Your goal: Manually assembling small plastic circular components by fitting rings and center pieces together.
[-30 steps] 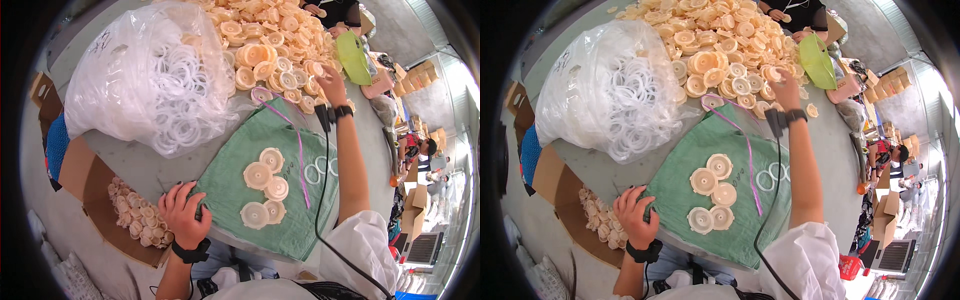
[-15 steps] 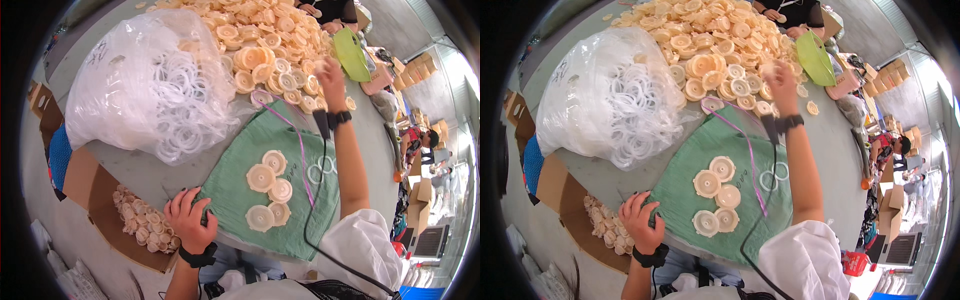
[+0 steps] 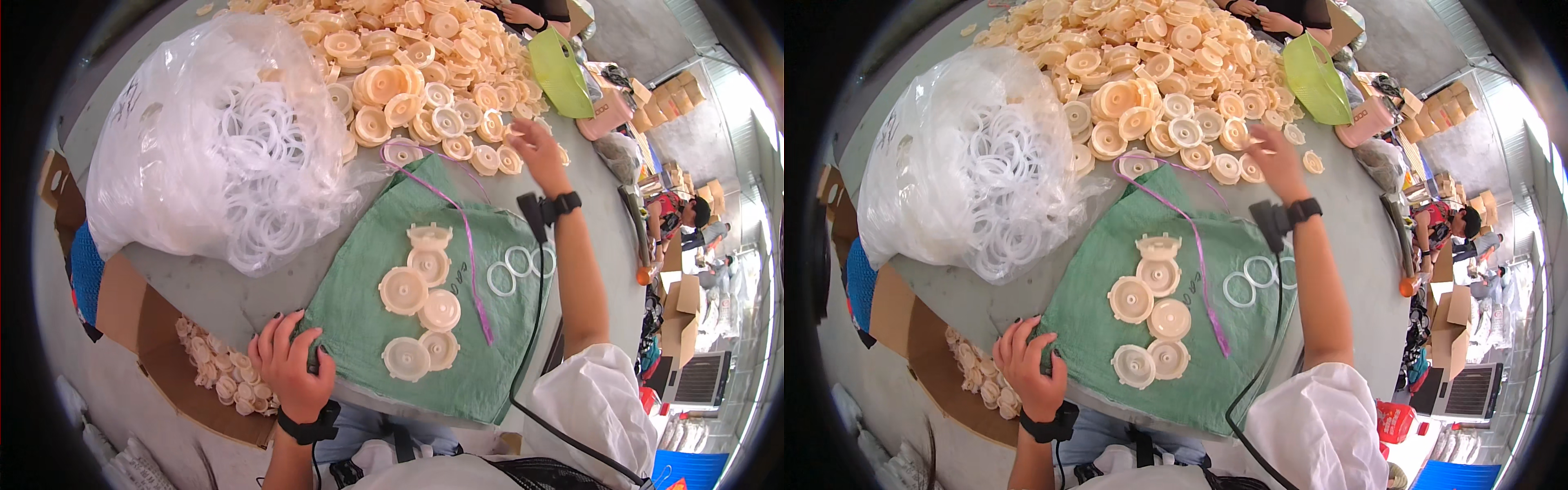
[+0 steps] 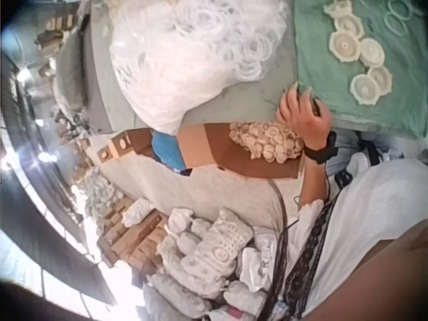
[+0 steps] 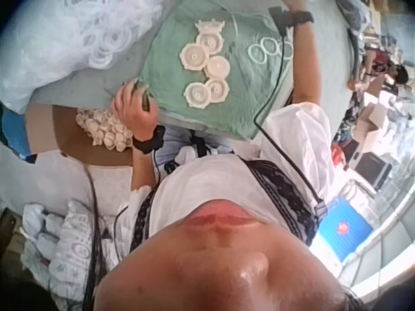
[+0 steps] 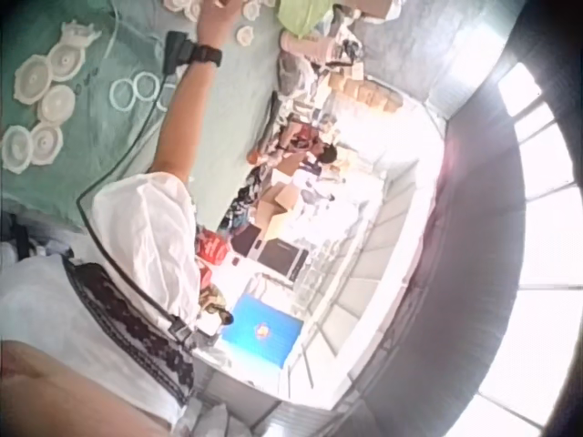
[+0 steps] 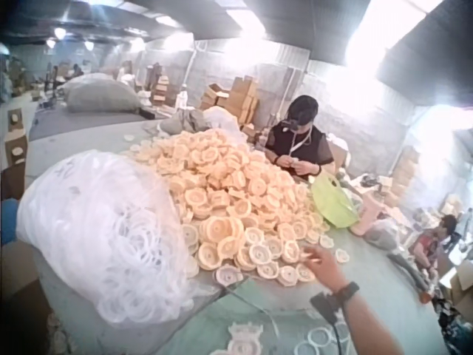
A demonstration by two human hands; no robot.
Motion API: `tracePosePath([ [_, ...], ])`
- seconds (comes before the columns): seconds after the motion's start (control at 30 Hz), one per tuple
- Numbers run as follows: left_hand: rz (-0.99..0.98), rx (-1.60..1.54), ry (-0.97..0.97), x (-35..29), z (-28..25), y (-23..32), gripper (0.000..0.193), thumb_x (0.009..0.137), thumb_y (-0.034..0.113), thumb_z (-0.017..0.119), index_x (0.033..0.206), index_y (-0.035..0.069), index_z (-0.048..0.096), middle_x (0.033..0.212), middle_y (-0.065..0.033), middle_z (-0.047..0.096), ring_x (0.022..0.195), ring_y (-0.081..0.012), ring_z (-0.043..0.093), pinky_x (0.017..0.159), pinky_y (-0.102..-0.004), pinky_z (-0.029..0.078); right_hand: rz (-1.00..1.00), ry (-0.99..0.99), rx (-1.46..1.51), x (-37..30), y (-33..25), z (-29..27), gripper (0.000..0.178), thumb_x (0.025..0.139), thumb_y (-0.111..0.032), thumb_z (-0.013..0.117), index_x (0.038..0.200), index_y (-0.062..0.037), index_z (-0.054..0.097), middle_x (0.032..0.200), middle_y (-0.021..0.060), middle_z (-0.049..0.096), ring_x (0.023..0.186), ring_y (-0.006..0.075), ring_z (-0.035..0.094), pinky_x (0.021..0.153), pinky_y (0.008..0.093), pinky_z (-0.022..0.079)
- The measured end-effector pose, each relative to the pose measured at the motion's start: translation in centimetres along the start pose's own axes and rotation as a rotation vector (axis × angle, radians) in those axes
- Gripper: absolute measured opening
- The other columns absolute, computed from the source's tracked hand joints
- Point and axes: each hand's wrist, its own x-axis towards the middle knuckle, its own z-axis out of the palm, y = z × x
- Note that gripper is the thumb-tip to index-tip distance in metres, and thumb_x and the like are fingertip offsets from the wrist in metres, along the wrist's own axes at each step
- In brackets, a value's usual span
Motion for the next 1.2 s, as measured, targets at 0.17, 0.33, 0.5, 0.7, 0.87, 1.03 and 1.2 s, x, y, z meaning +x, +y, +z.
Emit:
tracePosePath([
  [0.17,-0.051,0.035,-0.053,1.5,-1.0,1.0,0.018,0.064,0.008,0.060,0.082,0.009,0.058,0.109,-0.0073,0.056,0.109,-0.0304,0.046,0.095,-0.0461,0.028,0.095,0.167,0.104,7.5,6.3,-2.0,0.045,0.084,-0.021,0.064,0.123,-0.0003,0.052,0.119,0.0159,0.058,0.100,0.0199,0.059,0.085,0.0315,0.048],
  [0.33,-0.190,0.145,-0.105,3.7,0.6,0.7,0.014,0.063,0.008,0.063,0.072,0.008,0.052,0.087,-0.0075,0.048,0.095,-0.0292,0.044,0.086,-0.0441,0.030,0.163,0.186,0.001,14.3,10.9,-2.5,0.054,0.079,-0.025,0.067,0.124,0.0003,0.052,0.122,0.0198,0.056,0.106,0.0241,0.058,0.089,0.0330,0.046],
  [0.5,-0.173,0.221,-0.113,3.6,0.2,0.5,0.014,0.063,0.009,0.061,0.068,0.009,0.049,0.085,-0.0076,0.047,0.089,-0.0299,0.044,0.082,-0.0450,0.032,0.246,0.166,-0.207,20.7,12.4,-1.5,0.051,0.079,-0.029,0.064,0.122,-0.0024,0.055,0.121,0.0186,0.057,0.108,0.0300,0.057,0.091,0.0372,0.045],
  [0.7,-0.162,0.236,-0.136,3.7,0.8,0.5,0.014,0.062,0.010,0.060,0.066,0.010,0.046,0.084,-0.0074,0.047,0.087,-0.0308,0.043,0.081,-0.0461,0.032,0.331,0.165,-0.303,26.4,15.1,-1.3,0.039,0.080,-0.026,0.059,0.115,-0.0076,0.062,0.114,0.0197,0.061,0.104,0.0315,0.059,0.089,0.0387,0.046],
  [0.87,-0.174,0.245,-0.172,3.7,0.7,0.3,0.015,0.062,0.012,0.060,0.067,0.011,0.046,0.085,-0.0081,0.046,0.088,-0.0314,0.043,0.082,-0.0473,0.031,0.461,0.060,-0.429,27.0,14.0,0.0,0.034,0.082,-0.023,0.056,0.108,-0.0020,0.064,0.110,0.0220,0.061,0.102,0.0367,0.058,0.088,0.0416,0.045],
  [1.03,-0.186,0.271,-0.175,3.7,0.7,0.4,0.017,0.062,0.011,0.060,0.068,0.011,0.045,0.085,-0.0082,0.046,0.088,-0.0320,0.044,0.081,-0.0478,0.031,0.140,0.360,-0.209,24.6,13.8,-0.4,0.038,0.086,-0.028,0.056,0.108,0.0010,0.063,0.104,0.0189,0.064,0.097,0.0304,0.060,0.087,0.0363,0.045],
  [1.2,-0.192,0.270,-0.181,3.8,0.3,0.4,0.018,0.062,0.011,0.061,0.068,0.011,0.044,0.086,-0.0083,0.046,0.088,-0.0322,0.044,0.081,-0.0479,0.032,0.223,0.413,-0.058,25.7,11.5,0.7,0.034,0.081,-0.028,0.060,0.100,0.0001,0.063,0.107,0.0176,0.062,0.105,0.0346,0.055,0.091,0.0405,0.042],
])
